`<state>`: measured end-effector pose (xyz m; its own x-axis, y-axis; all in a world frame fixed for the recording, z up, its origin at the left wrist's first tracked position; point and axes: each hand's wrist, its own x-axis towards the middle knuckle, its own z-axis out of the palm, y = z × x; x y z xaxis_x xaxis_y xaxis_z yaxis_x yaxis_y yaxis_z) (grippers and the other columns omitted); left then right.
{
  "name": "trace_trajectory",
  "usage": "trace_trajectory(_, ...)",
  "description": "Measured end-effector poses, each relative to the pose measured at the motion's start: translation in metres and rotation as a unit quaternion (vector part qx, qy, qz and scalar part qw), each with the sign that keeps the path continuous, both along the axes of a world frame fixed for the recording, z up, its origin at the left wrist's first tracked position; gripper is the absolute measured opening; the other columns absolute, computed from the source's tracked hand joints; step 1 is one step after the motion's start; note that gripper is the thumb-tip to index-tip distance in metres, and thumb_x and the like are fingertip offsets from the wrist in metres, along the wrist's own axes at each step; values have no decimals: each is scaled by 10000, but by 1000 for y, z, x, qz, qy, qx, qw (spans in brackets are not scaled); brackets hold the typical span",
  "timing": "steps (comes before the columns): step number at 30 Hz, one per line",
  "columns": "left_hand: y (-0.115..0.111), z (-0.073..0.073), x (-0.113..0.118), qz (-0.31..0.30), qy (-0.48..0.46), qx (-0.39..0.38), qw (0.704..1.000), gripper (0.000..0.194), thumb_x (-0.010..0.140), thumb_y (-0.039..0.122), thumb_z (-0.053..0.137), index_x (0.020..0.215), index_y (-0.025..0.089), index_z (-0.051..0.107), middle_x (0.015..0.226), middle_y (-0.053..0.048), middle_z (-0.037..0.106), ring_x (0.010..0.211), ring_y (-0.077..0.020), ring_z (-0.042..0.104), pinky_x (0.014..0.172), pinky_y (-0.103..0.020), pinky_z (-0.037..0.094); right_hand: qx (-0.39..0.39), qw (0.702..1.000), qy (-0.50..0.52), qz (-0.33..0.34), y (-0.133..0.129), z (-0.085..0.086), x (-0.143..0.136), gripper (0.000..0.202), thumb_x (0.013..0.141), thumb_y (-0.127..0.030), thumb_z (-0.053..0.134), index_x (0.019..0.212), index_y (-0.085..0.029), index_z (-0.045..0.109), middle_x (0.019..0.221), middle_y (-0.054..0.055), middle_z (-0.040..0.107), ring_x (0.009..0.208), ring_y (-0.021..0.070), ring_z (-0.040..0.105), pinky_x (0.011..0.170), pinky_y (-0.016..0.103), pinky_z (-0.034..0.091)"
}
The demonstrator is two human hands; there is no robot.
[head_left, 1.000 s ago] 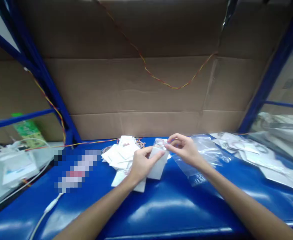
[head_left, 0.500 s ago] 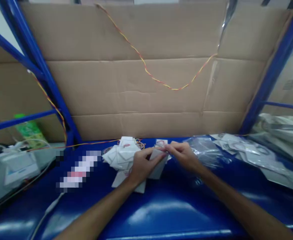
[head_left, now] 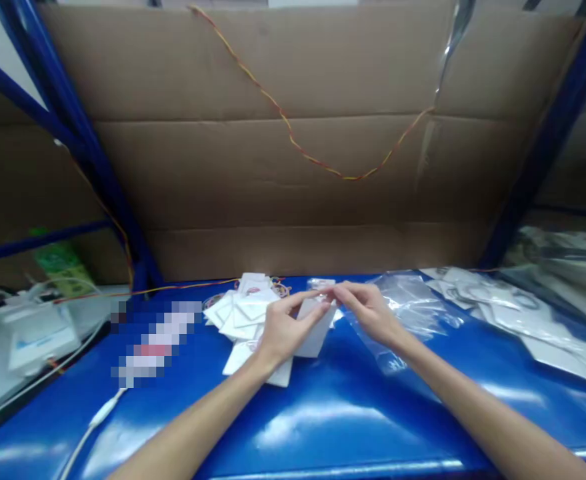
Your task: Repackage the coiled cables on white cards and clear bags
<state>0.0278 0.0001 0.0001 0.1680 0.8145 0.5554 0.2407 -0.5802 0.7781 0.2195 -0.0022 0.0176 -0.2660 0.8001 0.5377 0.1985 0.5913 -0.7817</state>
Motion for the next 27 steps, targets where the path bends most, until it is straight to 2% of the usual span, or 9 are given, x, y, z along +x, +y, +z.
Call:
trace_trajectory(2,0,0,1,13,5,-4,1000,280,854,401,762,1075,235,809,1091,-74,804,1037,-281,744,950,-399,564,4,1000,-1,9,0,-1,1,405,1000,-516,529,1096,-197,760,1084,81,761,1002,260,676,887,370,516)
trace_trajectory(5,1,0,1,23,1,-29,999,283,852,422,756,1028,209,815,1062,-96,806,1010,-294,747,917,-416,571,7,1000,-2,-1,-1,-2,1,407,1018,-502,491,1184,-204,713,1083,85,748,904,229,665,804,351,519)
trace_trajectory(9,2,2,0,14,-19,-49,999,289,869,423,731,1009,185,814,1052,-105,807,999,-296,749,907,-411,573,13,999,17,-24,-1,-3,0,383,1017,-500,486,1138,-209,704,945,63,747,789,199,645,712,320,510)
trace_trajectory(11,3,2,0,12,-27,-53,998,307,878,434,721,1025,180,811,1057,-108,806,992,-290,750,895,-401,578,23,999,28,-26,-1,-3,0,354,1008,-485,513,1117,-206,702,948,61,743,770,188,634,709,316,506)
trace_trajectory(19,5,-1,-1,20,-28,-52,998,312,882,433,713,1046,184,805,1045,-103,806,964,-284,750,868,-381,577,-20,998,50,26,3,1,2,370,998,-468,527,1233,-206,642,944,64,742,764,180,610,667,299,483)
trace_trajectory(21,6,-1,-1,24,-34,-48,998,306,880,433,715,1033,183,804,1035,-100,806,944,-271,750,852,-365,579,-18,998,63,-3,4,1,2,357,984,-473,547,1200,-209,656,944,63,731,749,172,603,640,287,478)
trace_trajectory(24,9,-1,-1,34,-51,-54,997,328,877,451,714,1018,165,795,1003,-105,805,904,-260,749,793,-341,583,12,994,67,-87,7,-1,1,340,904,-482,673,1108,-211,692,936,61,681,772,172,600,629,276,488)
trace_trajectory(27,11,-2,-1,40,-51,-47,997,339,895,460,689,1022,162,787,1004,-92,802,911,-249,740,783,-315,572,7,992,60,-113,10,-4,-1,517,785,-480,799,1207,-218,655,989,56,646,759,157,591,570,249,478)
